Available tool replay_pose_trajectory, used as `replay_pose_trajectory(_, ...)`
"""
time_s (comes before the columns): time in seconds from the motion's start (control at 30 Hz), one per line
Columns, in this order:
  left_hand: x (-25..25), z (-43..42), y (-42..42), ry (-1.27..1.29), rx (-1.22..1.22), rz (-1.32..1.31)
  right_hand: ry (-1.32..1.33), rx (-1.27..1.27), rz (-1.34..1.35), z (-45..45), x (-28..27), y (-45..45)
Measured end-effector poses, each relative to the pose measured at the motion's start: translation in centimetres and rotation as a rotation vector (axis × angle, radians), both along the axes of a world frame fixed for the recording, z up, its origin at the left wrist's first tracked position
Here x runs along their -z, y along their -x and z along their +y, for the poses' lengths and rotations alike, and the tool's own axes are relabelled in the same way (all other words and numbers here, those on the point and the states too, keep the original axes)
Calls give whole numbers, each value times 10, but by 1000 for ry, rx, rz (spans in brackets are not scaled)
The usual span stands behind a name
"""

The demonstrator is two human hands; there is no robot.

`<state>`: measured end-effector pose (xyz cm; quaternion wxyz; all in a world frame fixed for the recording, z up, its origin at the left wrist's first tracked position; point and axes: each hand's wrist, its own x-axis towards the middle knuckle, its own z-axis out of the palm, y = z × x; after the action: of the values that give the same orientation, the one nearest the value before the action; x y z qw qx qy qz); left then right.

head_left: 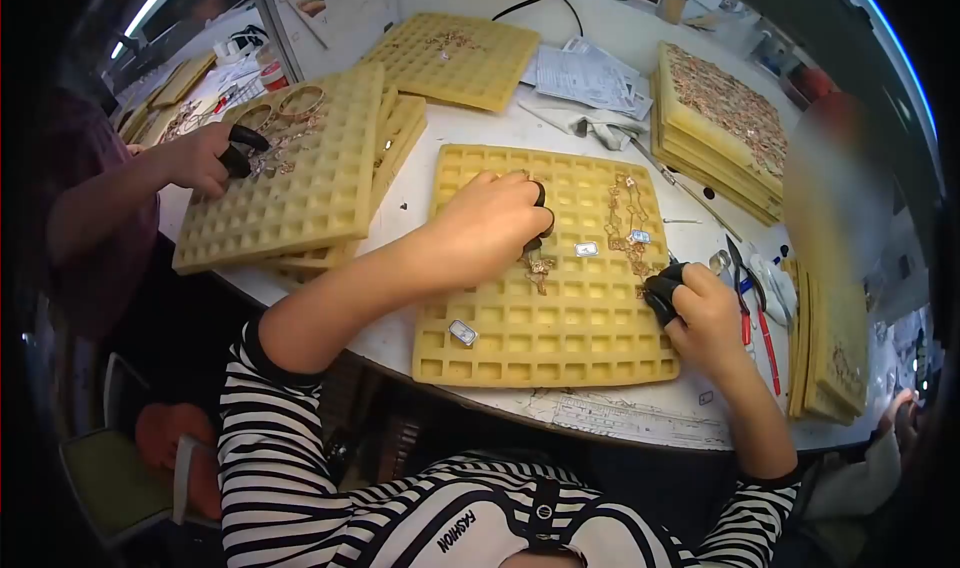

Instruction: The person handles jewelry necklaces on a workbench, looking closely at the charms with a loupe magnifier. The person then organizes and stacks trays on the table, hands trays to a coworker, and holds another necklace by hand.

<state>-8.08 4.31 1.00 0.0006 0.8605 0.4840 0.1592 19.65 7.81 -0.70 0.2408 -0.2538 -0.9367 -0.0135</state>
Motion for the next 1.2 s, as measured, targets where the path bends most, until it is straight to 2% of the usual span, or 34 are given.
replay_pose_trajectory(0.17, 0, 3, 0, -2, -26, -41, -25, 16, -40, -1, -13, 4)
replay_pose_trajectory(0.27, -11, 5, 1, 56, -180, -286, 2, 17, 32, 1, -21, 12)
replay_pose_trajectory(0.3, -18, 5, -1, 56, -175, -283, 25, -12, 79, 2, -22, 14)
replay_pose_trajectory(0.37, -32, 6, -5, 108, -192, -726, 36, -39, 134, 4, -28, 25)
replay_pose_trajectory(0.43, -39, 7, -8, 107, -163, -793, 256, -106, 308, 4, -35, 38)
replay_pose_trajectory(0.5, -55, 2, -11, 307, -68, -1049, 290, -87, 272, 3, -45, 46)
replay_pose_trajectory(0.57, -61, 2, -14, 256, -2, -1071, 606, -49, 294, -4, -59, 57)
replay_pose_trajectory(0.63, -75, -4, -19, 167, 48, -1083, 667, -143, 280, -1, -61, 64)
replay_pose_trajectory(0.7, -81, -7, -21, 180, 38, -1069, 781, -206, 376, -4, -61, 73)
replay_pose_trajectory(0.73, -83, -7, -23, 223, 55, -1087, 776, -207, 378, -5, -63, 76)
replay_pose_trajectory(0.8, -84, -9, -26, 313, 66, -1133, 1042, -122, 361, -7, -66, 79)
replay_pose_trajectory(0.83, -82, -9, -26, 312, 72, -1129, 1038, -120, 365, -5, -63, 78)
replay_pose_trajectory(0.9, -78, -9, -21, 408, 79, -1183, 1159, -218, 451, 0, -54, 74)
replay_pose_trajectory(0.97, -78, -10, -19, 418, 38, -1173, 1075, -208, 421, -2, -55, 65)
replay_pose_trajectory(1.03, -70, -7, -12, 445, 14, -1198, 1169, -255, 494, 0, -56, 54)
replay_pose_trajectory(1.1, -60, -4, -9, 471, -36, -1193, 1187, -174, 475, 1, -62, 44)
replay_pose_trajectory(1.2, -42, -3, -17, 591, 1, -1377, 1097, -120, 503, 7, -49, 46)
